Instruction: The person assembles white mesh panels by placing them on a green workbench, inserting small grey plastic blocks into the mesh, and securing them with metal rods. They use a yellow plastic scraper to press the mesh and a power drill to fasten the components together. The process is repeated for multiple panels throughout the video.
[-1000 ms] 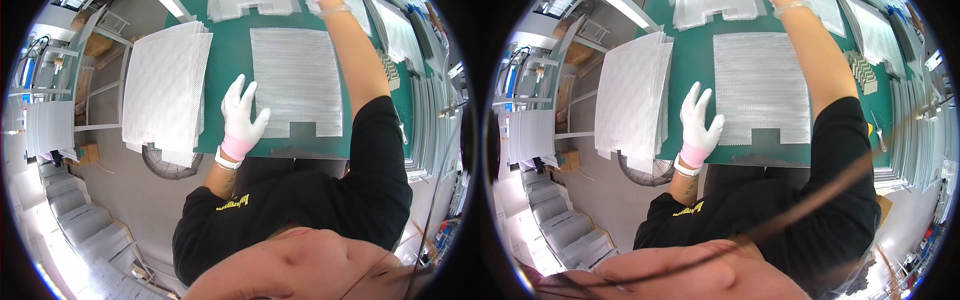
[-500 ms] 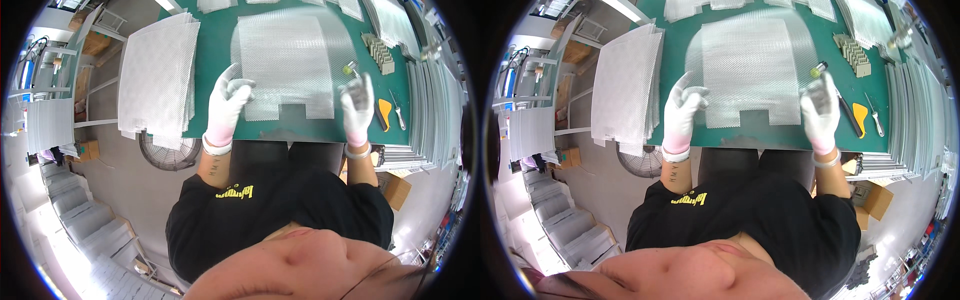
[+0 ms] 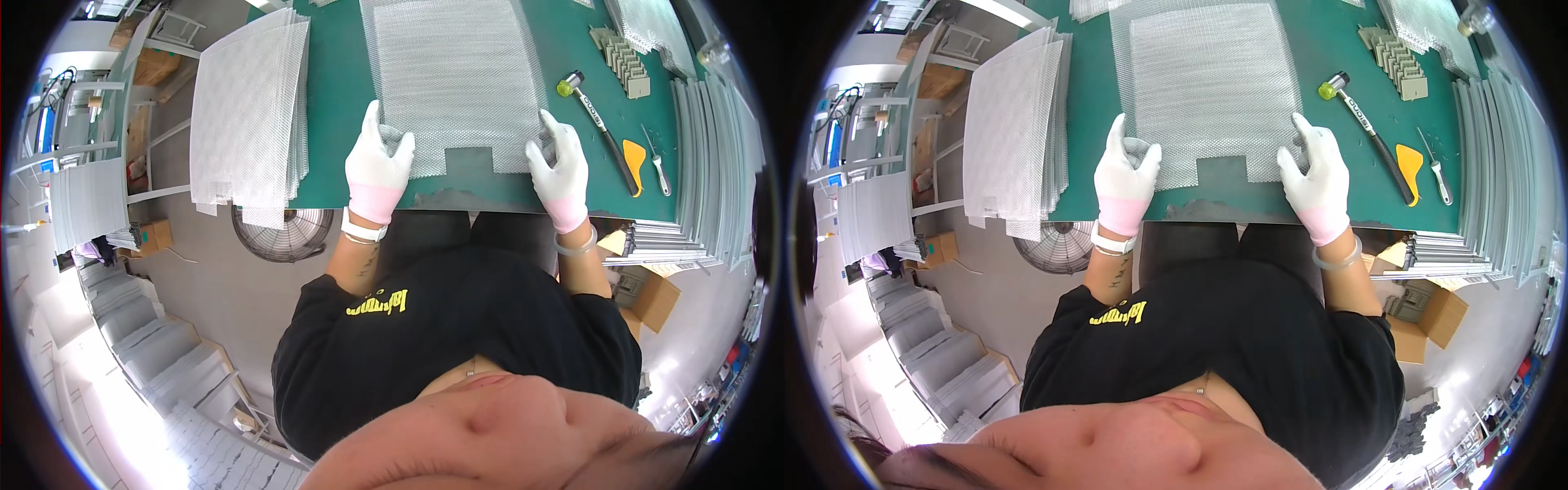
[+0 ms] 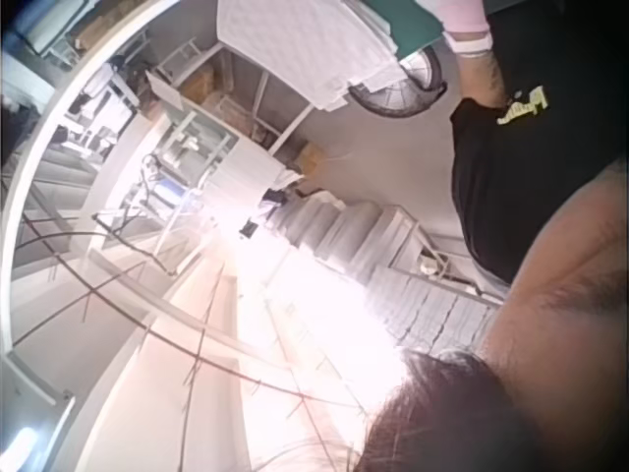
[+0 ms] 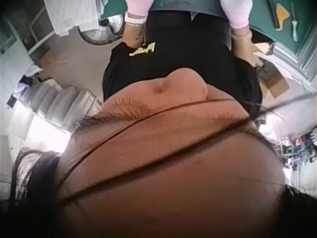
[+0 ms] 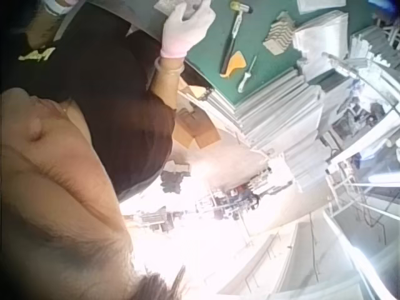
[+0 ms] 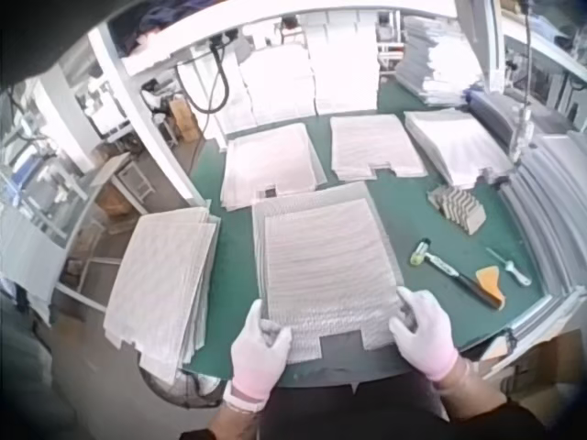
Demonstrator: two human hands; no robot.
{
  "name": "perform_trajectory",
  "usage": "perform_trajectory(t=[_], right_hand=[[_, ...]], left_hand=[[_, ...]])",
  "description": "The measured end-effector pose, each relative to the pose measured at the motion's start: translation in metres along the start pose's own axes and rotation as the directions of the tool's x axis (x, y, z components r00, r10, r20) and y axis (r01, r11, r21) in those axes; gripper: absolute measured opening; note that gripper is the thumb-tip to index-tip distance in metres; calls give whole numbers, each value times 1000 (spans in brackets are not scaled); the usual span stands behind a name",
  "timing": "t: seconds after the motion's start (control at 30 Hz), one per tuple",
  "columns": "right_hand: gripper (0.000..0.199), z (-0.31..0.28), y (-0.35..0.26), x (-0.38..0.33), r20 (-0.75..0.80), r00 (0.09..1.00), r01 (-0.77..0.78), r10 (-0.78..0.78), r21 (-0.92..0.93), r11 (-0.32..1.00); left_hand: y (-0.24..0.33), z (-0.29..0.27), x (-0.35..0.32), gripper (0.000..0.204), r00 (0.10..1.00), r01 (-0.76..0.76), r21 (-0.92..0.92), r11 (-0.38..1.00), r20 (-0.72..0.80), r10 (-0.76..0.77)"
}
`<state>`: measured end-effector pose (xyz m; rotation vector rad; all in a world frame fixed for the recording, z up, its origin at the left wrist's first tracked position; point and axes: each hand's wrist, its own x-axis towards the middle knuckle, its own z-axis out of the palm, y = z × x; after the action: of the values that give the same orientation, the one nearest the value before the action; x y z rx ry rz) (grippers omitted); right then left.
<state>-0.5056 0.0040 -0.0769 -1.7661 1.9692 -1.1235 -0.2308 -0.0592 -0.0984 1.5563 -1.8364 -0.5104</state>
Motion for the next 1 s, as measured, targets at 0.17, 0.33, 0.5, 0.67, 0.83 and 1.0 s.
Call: perform_trajectory(t=[0.17,0.33,0.5,0.67,0.83,1.0], right_hand=[[51,13,13,-3,38,999,34,-27,-206,978],[52,19,16,-7,84,996,8,16,-272,962],[52,15,15,-1,104,994,-4,33,-264,964],[48,11,12,-3,178,978,-37,105,-350,936],[36,-37,15,49,273,961,138,-39,-354,925],[54,-86,88,208,-351,931,-305,99,-602,738]], left_hand=[[-7,10,3,72,999,6,137,991,43,-12],[-9,13,2,74,998,26,172,985,56,-37],[-9,12,4,74,995,54,174,983,79,-69],[-7,10,8,78,998,-36,294,955,55,20],[-12,-3,27,74,990,-98,333,938,132,57],[-20,-5,45,63,913,-368,350,862,311,263]])
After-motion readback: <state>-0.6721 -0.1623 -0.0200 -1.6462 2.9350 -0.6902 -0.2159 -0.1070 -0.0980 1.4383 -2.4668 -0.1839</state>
